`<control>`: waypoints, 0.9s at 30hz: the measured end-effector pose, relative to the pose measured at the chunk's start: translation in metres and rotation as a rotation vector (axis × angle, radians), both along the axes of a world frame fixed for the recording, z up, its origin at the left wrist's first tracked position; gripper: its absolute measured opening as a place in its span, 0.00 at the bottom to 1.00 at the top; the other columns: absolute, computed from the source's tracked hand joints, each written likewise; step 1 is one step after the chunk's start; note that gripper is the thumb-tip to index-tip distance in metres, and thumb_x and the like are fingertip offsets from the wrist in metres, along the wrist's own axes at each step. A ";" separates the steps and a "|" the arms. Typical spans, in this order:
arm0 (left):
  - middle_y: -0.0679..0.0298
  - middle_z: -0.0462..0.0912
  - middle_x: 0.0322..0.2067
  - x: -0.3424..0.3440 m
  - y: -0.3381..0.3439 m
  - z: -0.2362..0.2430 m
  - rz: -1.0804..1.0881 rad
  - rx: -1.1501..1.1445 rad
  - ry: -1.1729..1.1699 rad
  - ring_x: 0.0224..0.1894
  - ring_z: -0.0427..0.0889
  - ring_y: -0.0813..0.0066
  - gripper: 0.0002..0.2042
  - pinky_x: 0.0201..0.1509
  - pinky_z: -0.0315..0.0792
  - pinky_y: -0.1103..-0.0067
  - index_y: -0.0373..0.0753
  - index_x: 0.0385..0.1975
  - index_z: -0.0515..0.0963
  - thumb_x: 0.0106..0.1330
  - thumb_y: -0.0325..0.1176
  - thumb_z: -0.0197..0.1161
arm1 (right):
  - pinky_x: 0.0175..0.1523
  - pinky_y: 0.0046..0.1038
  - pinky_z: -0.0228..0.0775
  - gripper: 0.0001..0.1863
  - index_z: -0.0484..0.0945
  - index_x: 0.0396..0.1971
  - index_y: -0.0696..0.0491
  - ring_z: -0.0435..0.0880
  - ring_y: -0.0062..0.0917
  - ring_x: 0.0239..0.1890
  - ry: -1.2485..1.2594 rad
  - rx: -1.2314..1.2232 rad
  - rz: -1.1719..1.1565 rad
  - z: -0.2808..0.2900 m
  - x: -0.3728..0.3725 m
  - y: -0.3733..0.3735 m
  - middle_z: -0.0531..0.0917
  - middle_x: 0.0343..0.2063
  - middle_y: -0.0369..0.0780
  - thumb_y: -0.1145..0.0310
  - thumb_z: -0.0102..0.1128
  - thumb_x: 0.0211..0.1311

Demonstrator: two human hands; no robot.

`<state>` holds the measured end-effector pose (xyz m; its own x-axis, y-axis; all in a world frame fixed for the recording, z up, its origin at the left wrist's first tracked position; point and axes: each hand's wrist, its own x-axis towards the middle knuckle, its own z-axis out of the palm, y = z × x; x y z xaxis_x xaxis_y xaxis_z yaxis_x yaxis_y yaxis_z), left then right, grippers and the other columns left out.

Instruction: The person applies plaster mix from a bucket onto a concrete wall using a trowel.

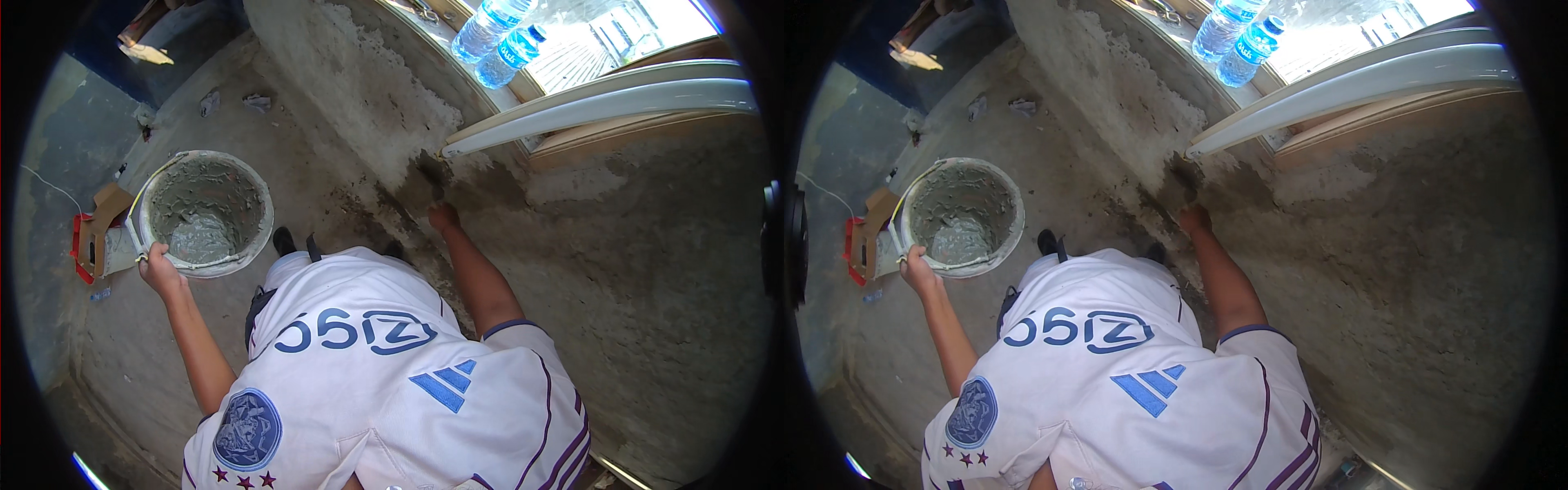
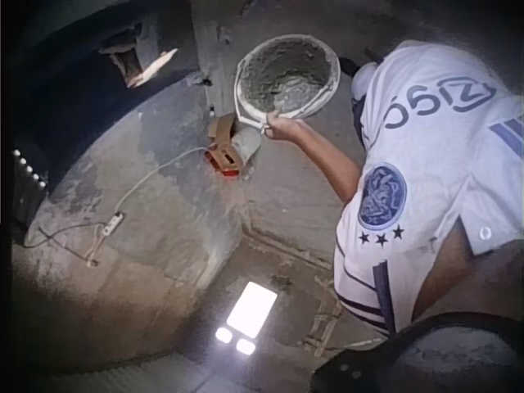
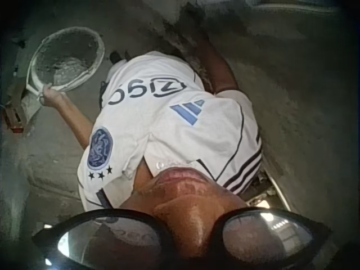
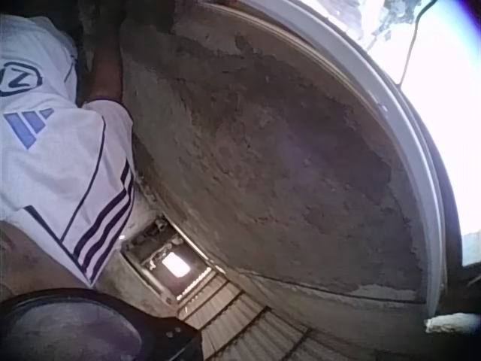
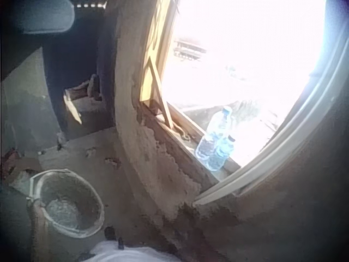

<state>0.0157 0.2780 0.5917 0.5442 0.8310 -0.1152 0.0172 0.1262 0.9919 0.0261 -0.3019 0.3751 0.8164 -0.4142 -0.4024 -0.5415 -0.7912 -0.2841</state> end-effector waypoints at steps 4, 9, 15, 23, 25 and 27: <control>0.58 0.75 0.31 -0.002 -0.002 0.001 0.040 0.018 0.020 0.34 0.75 0.67 0.14 0.42 0.67 0.76 0.25 0.28 0.72 0.39 0.25 0.56 | 0.46 0.39 0.68 0.22 0.76 0.35 0.59 0.76 0.46 0.41 -0.076 -0.068 0.051 0.029 0.003 0.023 0.78 0.35 0.53 0.53 0.53 0.52; 0.58 0.75 0.31 -0.002 -0.002 0.001 0.032 0.026 0.022 0.35 0.75 0.67 0.14 0.43 0.67 0.76 0.25 0.28 0.72 0.39 0.25 0.56 | 0.43 0.40 0.69 0.20 0.75 0.34 0.57 0.78 0.45 0.37 -0.284 -0.132 -0.040 0.069 -0.012 0.047 0.79 0.33 0.51 0.54 0.51 0.54; 0.57 0.75 0.32 0.001 -0.001 -0.002 0.047 -0.003 0.034 0.35 0.75 0.66 0.15 0.43 0.67 0.76 0.24 0.29 0.73 0.39 0.25 0.55 | 0.43 0.40 0.69 0.21 0.75 0.35 0.58 0.77 0.46 0.39 -0.195 -0.068 -0.074 0.061 -0.024 0.044 0.79 0.33 0.52 0.54 0.53 0.52; 0.57 0.75 0.32 -0.003 -0.010 0.009 0.099 0.038 0.098 0.34 0.74 0.66 0.16 0.41 0.67 0.76 0.25 0.31 0.71 0.38 0.24 0.55 | 0.45 0.37 0.70 0.20 0.78 0.32 0.60 0.79 0.42 0.40 0.252 0.093 0.022 -0.043 -0.010 -0.005 0.80 0.32 0.51 0.57 0.54 0.49; 0.56 0.75 0.32 -0.003 -0.008 0.009 0.094 0.047 0.078 0.34 0.75 0.66 0.16 0.41 0.68 0.76 0.25 0.31 0.71 0.38 0.24 0.55 | 0.42 0.36 0.71 0.16 0.78 0.31 0.57 0.80 0.40 0.38 0.229 -0.064 0.330 -0.057 -0.005 -0.015 0.80 0.31 0.50 0.61 0.55 0.47; 0.56 0.75 0.32 -0.004 -0.008 0.010 0.083 0.062 0.059 0.34 0.75 0.66 0.16 0.41 0.68 0.76 0.24 0.31 0.71 0.38 0.24 0.55 | 0.39 0.36 0.72 0.13 0.78 0.31 0.55 0.81 0.39 0.35 0.200 -0.218 0.630 -0.066 -0.001 -0.025 0.81 0.30 0.48 0.65 0.57 0.45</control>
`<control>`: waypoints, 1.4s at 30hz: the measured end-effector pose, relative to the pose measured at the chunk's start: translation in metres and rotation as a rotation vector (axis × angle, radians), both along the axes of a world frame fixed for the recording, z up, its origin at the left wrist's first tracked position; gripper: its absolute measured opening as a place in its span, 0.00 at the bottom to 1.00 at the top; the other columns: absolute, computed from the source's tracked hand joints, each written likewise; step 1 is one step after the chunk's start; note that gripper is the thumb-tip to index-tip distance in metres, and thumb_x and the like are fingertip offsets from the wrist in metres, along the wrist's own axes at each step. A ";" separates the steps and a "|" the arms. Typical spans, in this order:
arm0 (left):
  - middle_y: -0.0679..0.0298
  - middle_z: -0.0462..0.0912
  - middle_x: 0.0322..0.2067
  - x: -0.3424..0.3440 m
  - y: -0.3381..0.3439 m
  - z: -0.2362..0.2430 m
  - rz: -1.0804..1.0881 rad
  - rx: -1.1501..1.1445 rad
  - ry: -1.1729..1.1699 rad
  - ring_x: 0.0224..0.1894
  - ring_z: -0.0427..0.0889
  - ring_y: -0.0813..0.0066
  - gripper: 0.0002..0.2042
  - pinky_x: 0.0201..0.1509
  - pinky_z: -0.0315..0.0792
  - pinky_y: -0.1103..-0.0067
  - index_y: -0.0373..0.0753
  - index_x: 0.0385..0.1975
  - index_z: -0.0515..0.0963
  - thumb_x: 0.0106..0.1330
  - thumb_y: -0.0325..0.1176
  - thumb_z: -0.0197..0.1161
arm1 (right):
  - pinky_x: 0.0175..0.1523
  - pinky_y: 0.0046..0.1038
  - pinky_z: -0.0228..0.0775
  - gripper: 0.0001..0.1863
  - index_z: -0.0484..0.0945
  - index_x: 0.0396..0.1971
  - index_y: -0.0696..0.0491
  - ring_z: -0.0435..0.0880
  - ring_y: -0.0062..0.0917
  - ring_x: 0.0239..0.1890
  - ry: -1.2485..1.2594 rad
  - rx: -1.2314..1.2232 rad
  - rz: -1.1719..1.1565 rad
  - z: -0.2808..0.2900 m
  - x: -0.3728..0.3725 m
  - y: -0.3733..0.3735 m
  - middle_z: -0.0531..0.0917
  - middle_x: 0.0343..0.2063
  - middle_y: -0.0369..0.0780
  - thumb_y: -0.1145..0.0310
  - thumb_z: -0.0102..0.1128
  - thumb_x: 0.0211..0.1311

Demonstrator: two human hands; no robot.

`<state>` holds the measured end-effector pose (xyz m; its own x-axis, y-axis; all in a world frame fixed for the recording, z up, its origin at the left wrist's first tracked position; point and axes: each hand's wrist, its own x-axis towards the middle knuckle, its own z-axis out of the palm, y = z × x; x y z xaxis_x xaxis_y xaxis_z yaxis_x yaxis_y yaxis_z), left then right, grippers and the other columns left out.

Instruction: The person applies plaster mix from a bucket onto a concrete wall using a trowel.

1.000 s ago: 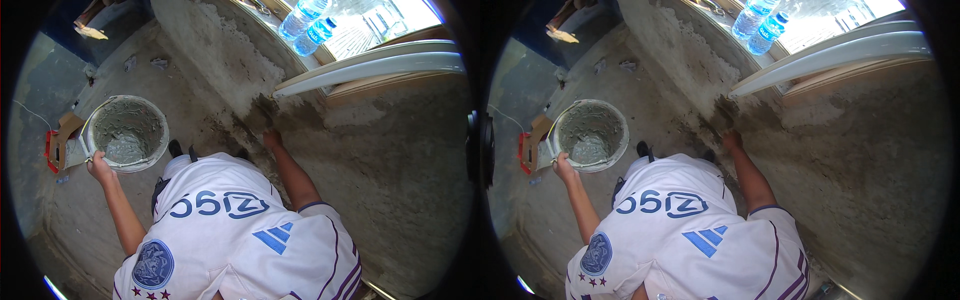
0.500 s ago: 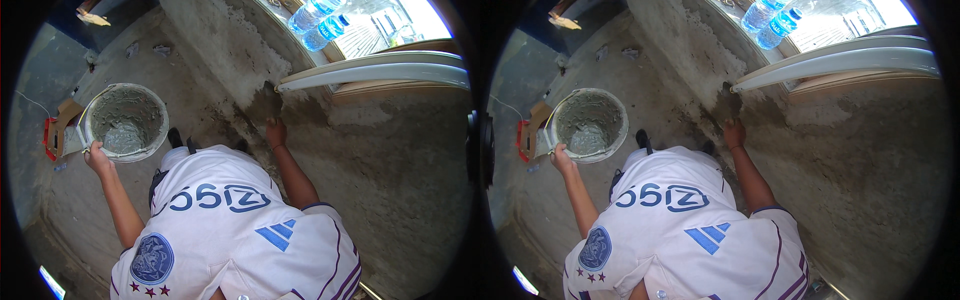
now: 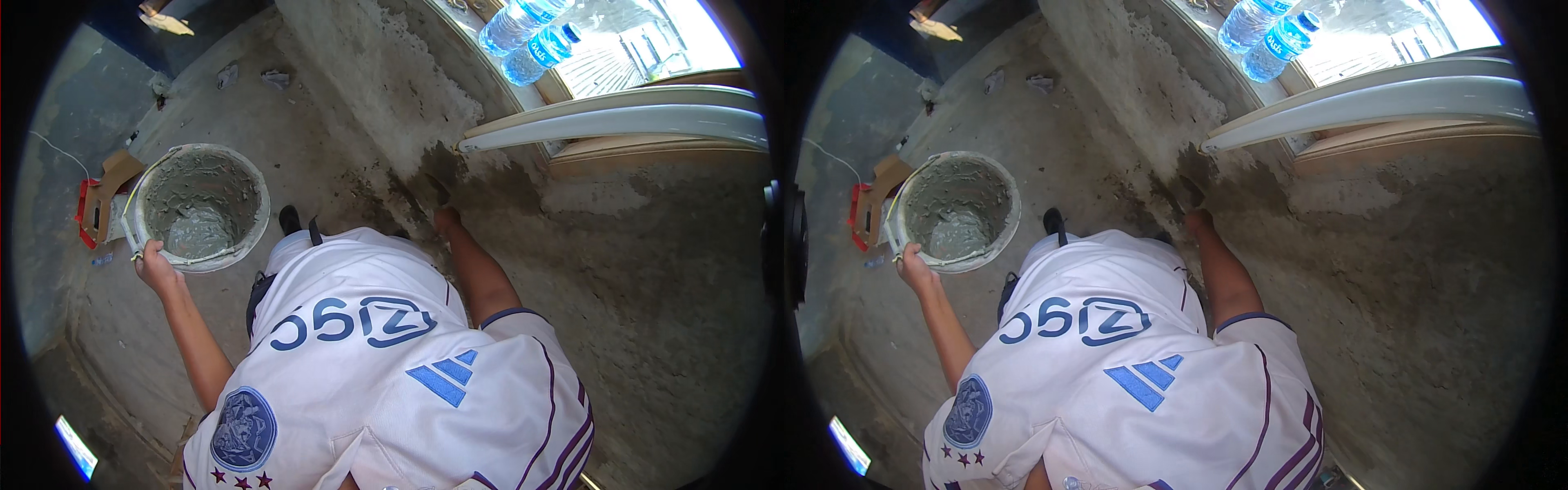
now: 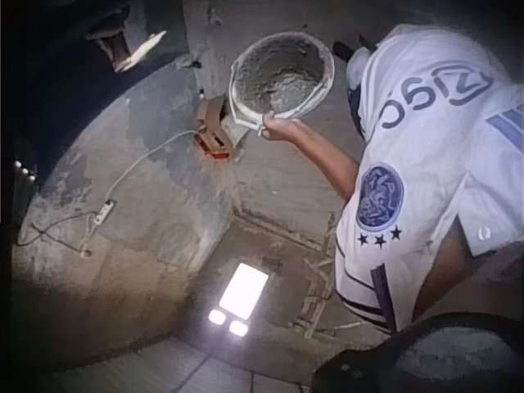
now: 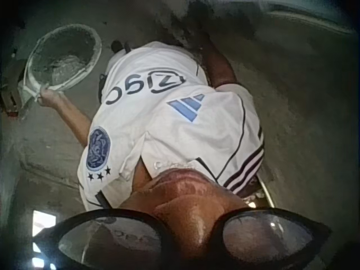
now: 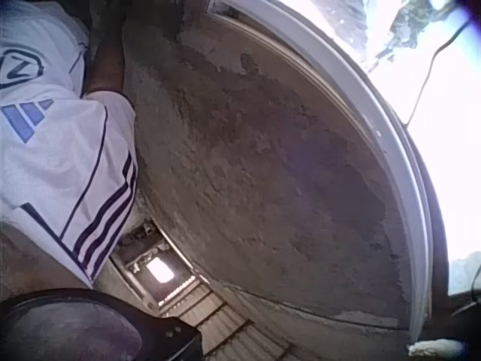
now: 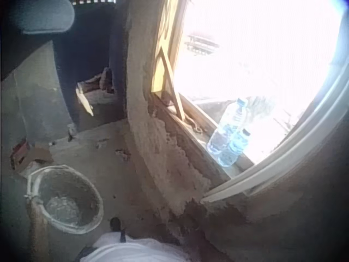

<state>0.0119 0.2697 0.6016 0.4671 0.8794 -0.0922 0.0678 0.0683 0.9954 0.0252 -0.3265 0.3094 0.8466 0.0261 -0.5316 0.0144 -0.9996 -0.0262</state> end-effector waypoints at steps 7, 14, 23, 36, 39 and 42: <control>0.55 0.75 0.34 0.002 -0.010 0.008 0.040 0.009 0.018 0.37 0.76 0.64 0.18 0.43 0.69 0.75 0.22 0.33 0.72 0.37 0.24 0.54 | 0.38 0.37 0.72 0.11 0.78 0.29 0.54 0.80 0.40 0.35 0.013 -0.074 0.047 0.036 0.029 0.004 0.80 0.30 0.49 0.65 0.51 0.51; 0.54 0.75 0.34 -0.001 -0.001 0.005 0.002 0.000 0.050 0.36 0.76 0.63 0.18 0.42 0.69 0.74 0.22 0.32 0.72 0.37 0.24 0.54 | 0.47 0.40 0.65 0.20 0.75 0.34 0.61 0.75 0.46 0.42 -0.480 0.420 -0.686 0.141 0.007 0.062 0.77 0.37 0.55 0.57 0.50 0.55; 0.56 0.74 0.33 0.005 0.005 -0.004 -0.021 -0.073 -0.026 0.34 0.75 0.64 0.17 0.41 0.69 0.74 0.22 0.30 0.72 0.37 0.25 0.55 | 0.48 0.39 0.66 0.21 0.75 0.38 0.60 0.74 0.46 0.45 -0.298 0.356 -0.768 0.111 -0.056 0.055 0.77 0.39 0.53 0.58 0.52 0.51; 0.56 0.74 0.33 0.001 0.007 0.001 -0.091 -0.023 -0.015 0.35 0.75 0.64 0.17 0.41 0.69 0.74 0.23 0.31 0.72 0.37 0.24 0.55 | 0.35 0.38 0.73 0.10 0.79 0.28 0.54 0.81 0.38 0.30 0.177 -0.071 0.145 0.080 0.003 0.015 0.81 0.27 0.48 0.66 0.54 0.46; 0.56 0.74 0.33 0.003 0.003 0.005 -0.082 -0.045 -0.003 0.34 0.74 0.64 0.17 0.41 0.69 0.74 0.23 0.31 0.72 0.36 0.24 0.55 | 0.36 0.38 0.73 0.10 0.79 0.26 0.55 0.81 0.37 0.33 0.091 -0.123 0.131 0.098 0.006 0.023 0.81 0.30 0.48 0.64 0.54 0.48; 0.56 0.74 0.32 0.005 0.000 0.009 -0.076 -0.077 -0.012 0.34 0.74 0.64 0.17 0.41 0.68 0.74 0.23 0.30 0.72 0.36 0.24 0.55 | 0.40 0.36 0.72 0.14 0.80 0.29 0.54 0.80 0.37 0.36 -0.292 -0.148 -0.028 0.122 -0.012 0.045 0.81 0.29 0.46 0.59 0.54 0.49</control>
